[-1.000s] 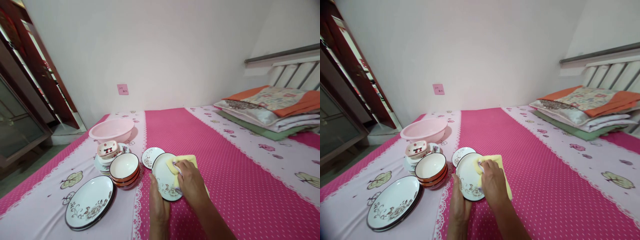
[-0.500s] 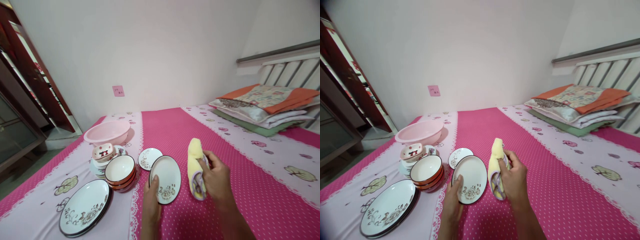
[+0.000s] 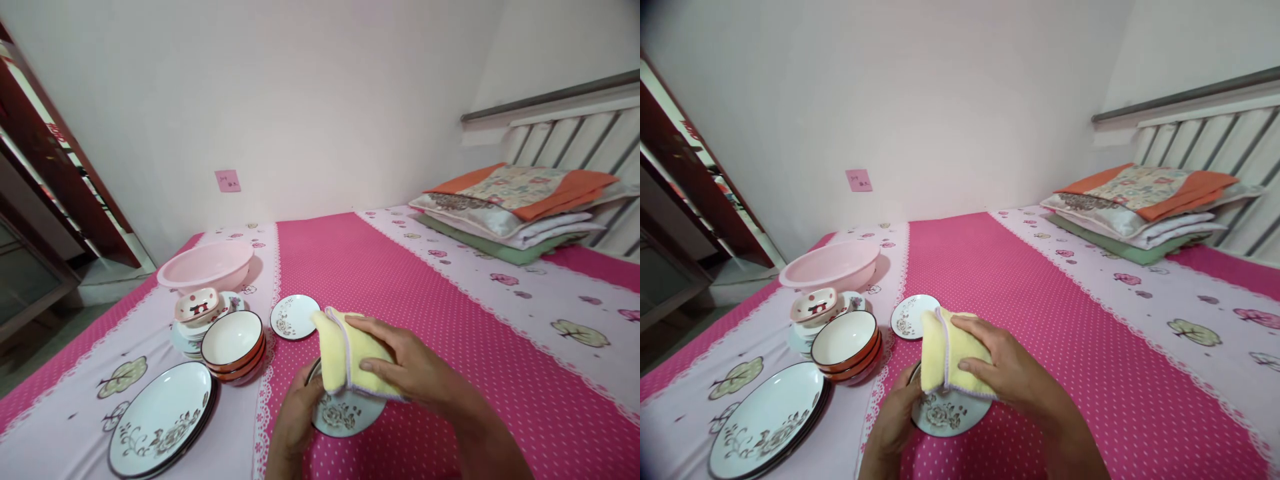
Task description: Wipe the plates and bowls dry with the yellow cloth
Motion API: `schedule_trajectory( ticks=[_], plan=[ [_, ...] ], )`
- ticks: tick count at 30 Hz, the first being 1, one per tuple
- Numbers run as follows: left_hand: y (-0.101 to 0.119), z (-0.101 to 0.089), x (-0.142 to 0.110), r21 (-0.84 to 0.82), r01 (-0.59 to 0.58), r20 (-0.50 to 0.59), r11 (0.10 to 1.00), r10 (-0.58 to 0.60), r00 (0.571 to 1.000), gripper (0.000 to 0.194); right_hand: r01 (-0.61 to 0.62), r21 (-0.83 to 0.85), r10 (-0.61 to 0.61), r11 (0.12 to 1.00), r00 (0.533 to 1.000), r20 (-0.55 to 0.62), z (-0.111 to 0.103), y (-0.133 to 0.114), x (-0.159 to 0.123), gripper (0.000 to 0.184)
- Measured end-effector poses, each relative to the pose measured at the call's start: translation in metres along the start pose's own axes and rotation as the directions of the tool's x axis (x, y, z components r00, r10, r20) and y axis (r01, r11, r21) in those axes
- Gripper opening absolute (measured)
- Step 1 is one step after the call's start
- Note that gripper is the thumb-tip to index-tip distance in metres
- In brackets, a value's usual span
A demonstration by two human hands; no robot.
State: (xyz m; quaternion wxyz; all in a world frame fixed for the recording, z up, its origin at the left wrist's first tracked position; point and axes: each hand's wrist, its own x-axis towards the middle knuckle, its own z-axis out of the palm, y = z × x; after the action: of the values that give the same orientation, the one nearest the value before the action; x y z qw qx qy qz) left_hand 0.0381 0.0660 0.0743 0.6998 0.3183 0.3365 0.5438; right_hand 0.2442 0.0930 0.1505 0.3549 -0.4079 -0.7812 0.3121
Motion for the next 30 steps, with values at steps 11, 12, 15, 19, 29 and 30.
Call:
schedule_trajectory(
  ticks=[11,12,15,19,29,30],
  plan=[
    [0.009,0.002,-0.005,0.102,0.037,0.128,0.994,-0.05,0.99,0.035,-0.126,-0.011,0.127,0.992,0.99,0.065,0.016,-0.01,0.007,0.048],
    [0.009,0.001,-0.005,0.082,0.039,0.119,0.996,-0.049,0.992,0.036,-0.136,0.039,0.133,0.99,0.988,0.078,0.016,-0.008,0.008,0.046],
    [0.006,-0.005,-0.003,0.009,0.043,0.074,0.999,-0.044,0.996,0.039,-0.159,0.219,0.14,0.963,0.985,0.102,0.013,0.002,0.011,0.041],
    [0.002,-0.009,0.0,-0.098,0.02,0.013,0.995,-0.019,1.0,0.042,-0.205,0.415,0.172,0.887,0.978,0.114,0.015,0.017,0.014,0.043],
    [-0.001,0.008,0.017,-0.357,-0.272,-0.495,0.894,0.066,0.866,0.04,-0.152,0.755,0.424,0.638,0.888,-0.179,0.07,0.047,0.039,0.055],
    [0.0,0.012,0.018,-0.357,-0.31,-0.522,0.881,0.087,0.849,0.04,-0.147,0.776,0.465,0.613,0.862,-0.203,0.078,0.048,0.041,0.056]
  ],
)
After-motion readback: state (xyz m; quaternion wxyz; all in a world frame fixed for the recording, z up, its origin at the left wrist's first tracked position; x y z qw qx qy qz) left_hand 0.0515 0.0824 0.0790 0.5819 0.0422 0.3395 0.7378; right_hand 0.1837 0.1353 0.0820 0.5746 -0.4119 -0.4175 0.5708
